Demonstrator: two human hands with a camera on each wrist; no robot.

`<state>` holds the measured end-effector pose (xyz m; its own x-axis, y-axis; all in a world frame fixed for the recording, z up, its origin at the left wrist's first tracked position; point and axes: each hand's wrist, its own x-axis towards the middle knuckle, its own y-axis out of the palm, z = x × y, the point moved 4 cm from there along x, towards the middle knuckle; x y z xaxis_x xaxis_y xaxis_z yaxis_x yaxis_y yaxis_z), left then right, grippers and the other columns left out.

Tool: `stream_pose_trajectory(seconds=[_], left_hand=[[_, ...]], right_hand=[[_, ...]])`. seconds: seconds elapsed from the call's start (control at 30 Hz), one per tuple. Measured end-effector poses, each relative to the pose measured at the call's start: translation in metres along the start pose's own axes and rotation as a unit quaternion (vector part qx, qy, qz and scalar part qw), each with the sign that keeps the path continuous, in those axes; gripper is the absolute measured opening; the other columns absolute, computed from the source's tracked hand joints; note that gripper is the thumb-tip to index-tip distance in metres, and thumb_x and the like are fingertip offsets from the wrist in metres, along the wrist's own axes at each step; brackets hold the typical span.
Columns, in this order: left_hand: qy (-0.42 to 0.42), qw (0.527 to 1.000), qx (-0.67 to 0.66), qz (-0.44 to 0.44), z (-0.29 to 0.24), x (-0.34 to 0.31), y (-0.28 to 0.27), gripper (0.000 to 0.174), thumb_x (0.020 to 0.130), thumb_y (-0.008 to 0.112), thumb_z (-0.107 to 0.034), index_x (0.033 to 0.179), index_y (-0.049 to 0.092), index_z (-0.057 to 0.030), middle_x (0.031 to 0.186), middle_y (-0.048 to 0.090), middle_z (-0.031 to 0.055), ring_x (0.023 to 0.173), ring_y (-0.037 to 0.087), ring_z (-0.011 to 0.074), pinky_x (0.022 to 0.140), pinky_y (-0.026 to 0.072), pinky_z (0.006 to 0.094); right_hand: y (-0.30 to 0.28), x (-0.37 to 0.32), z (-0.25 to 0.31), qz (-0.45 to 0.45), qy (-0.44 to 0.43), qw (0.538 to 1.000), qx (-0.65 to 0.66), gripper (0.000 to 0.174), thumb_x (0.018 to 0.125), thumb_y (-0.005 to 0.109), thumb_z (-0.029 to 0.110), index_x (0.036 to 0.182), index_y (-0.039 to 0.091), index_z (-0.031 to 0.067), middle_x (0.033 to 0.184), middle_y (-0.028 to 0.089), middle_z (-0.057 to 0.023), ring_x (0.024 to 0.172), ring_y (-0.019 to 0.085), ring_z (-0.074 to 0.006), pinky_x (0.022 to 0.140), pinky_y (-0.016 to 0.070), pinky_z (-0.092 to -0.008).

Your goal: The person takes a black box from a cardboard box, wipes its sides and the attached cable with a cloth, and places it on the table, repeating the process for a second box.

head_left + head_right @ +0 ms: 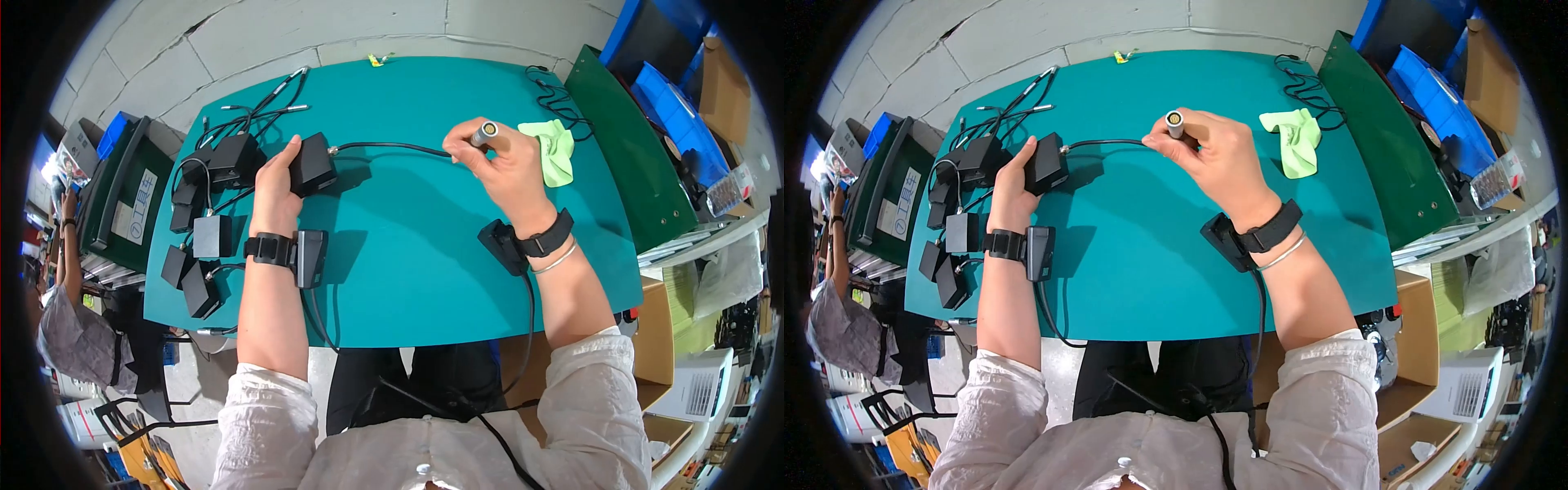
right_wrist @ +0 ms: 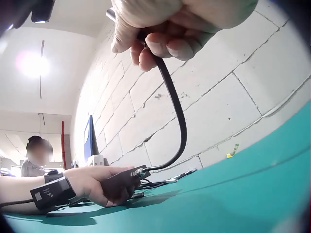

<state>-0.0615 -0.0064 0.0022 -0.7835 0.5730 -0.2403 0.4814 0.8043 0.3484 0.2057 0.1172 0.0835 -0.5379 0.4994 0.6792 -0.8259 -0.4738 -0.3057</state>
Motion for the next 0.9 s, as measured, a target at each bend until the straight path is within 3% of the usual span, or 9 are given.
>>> stream_pose_trajectory(seconds=[0.27,0.4,0.5,0.6,0.67,0.7,0.8,0.83,0.9], left_hand=[[0.006,1.000,0.001,-0.014,-0.001,0.001,-0.001,0.026,0.086,0.068,-0.024,0.101,0.063,-0.0019,0.095,0.065,0.0095,0.079,0.065,0.0197,0.072,0.0510,0.0338],[-0.022,0.998,-0.047,0.030,0.003,0.007,0.000,0.024,0.088,0.065,-0.019,0.104,0.061,-0.0001,0.099,0.064,0.0119,0.086,0.064,0.0219,0.080,0.0511,0.0365],[-0.039,0.993,-0.094,0.059,0.002,0.000,0.007,0.027,0.088,0.063,-0.014,0.110,0.058,0.0009,0.108,0.061,0.0132,0.099,0.060,0.0228,0.088,0.0482,0.0380],[-0.019,0.984,-0.137,0.111,-0.003,-0.006,0.016,0.034,0.087,0.063,-0.010,0.117,0.053,0.0015,0.113,0.059,0.0135,0.104,0.058,0.0235,0.092,0.0463,0.0389],[0.008,0.978,-0.155,0.143,-0.005,-0.008,0.020,0.039,0.086,0.064,-0.008,0.120,0.050,0.0023,0.113,0.059,0.0137,0.104,0.058,0.0237,0.091,0.0466,0.0392],[0.061,0.972,-0.133,0.186,-0.009,-0.008,0.025,0.043,0.084,0.065,-0.006,0.123,0.048,0.0013,0.113,0.059,0.0126,0.104,0.058,0.0231,0.092,0.0459,0.0392],[0.164,0.953,-0.059,0.248,-0.012,-0.015,0.034,0.045,0.081,0.069,-0.004,0.123,0.053,-0.0052,0.113,0.061,0.0073,0.105,0.058,0.0187,0.094,0.0453,0.0365],[0.188,0.946,-0.040,0.261,-0.012,-0.020,0.038,0.046,0.079,0.070,-0.001,0.122,0.054,-0.0048,0.112,0.062,0.0069,0.104,0.058,0.0179,0.093,0.0458,0.0349],[0.215,0.935,0.001,0.282,-0.015,-0.032,0.047,0.047,0.074,0.072,0.005,0.118,0.058,-0.0039,0.109,0.063,0.0062,0.100,0.059,0.0155,0.090,0.0472,0.0297]], right_hand=[[0.003,0.000,0.008,0.016,-0.137,0.988,-0.062,0.011,0.076,0.074,0.009,0.081,0.066,0.0046,0.067,0.061,-0.0023,0.050,0.047,-0.0100,0.045,0.0359,-0.0234],[0.002,0.001,0.010,0.029,-0.168,0.982,-0.086,0.012,0.075,0.073,0.006,0.084,0.066,0.0055,0.069,0.062,-0.0037,0.053,0.051,-0.0144,0.048,0.0404,-0.0250],[0.001,0.003,0.012,0.021,-0.216,0.972,-0.088,0.017,0.073,0.072,0.001,0.088,0.066,0.0062,0.077,0.064,-0.0065,0.065,0.058,-0.0192,0.056,0.0455,-0.0272],[-0.004,0.004,0.010,-0.009,-0.227,0.966,-0.121,0.013,0.083,0.066,0.005,0.096,0.065,0.0056,0.089,0.065,-0.0081,0.079,0.062,-0.0192,0.065,0.0486,-0.0283],[-0.015,0.007,-0.008,-0.074,-0.067,0.994,0.053,0.019,0.093,0.056,0.014,0.107,0.062,0.0026,0.102,0.064,-0.0089,0.087,0.062,-0.0163,0.071,0.0489,-0.0272],[-0.019,0.011,-0.013,-0.112,-0.060,0.988,0.088,0.030,0.099,0.046,0.023,0.116,0.056,0.0003,0.112,0.061,-0.0093,0.090,0.061,-0.0151,0.074,0.0492,-0.0272],[-0.041,0.014,-0.043,-0.222,0.058,0.931,0.285,0.032,0.101,0.041,0.027,0.113,0.054,0.0005,0.123,0.057,-0.0130,0.097,0.060,-0.0200,0.082,0.0477,-0.0316],[-0.047,0.015,-0.052,-0.214,0.058,0.931,0.289,0.032,0.101,0.041,0.027,0.113,0.054,0.0005,0.123,0.057,-0.0130,0.097,0.060,-0.0200,0.082,0.0477,-0.0316],[-0.059,0.011,-0.080,-0.261,0.163,0.871,0.383,0.034,0.102,0.037,0.029,0.110,0.054,0.0005,0.125,0.056,-0.0146,0.105,0.056,-0.0220,0.088,0.0452,-0.0331]])
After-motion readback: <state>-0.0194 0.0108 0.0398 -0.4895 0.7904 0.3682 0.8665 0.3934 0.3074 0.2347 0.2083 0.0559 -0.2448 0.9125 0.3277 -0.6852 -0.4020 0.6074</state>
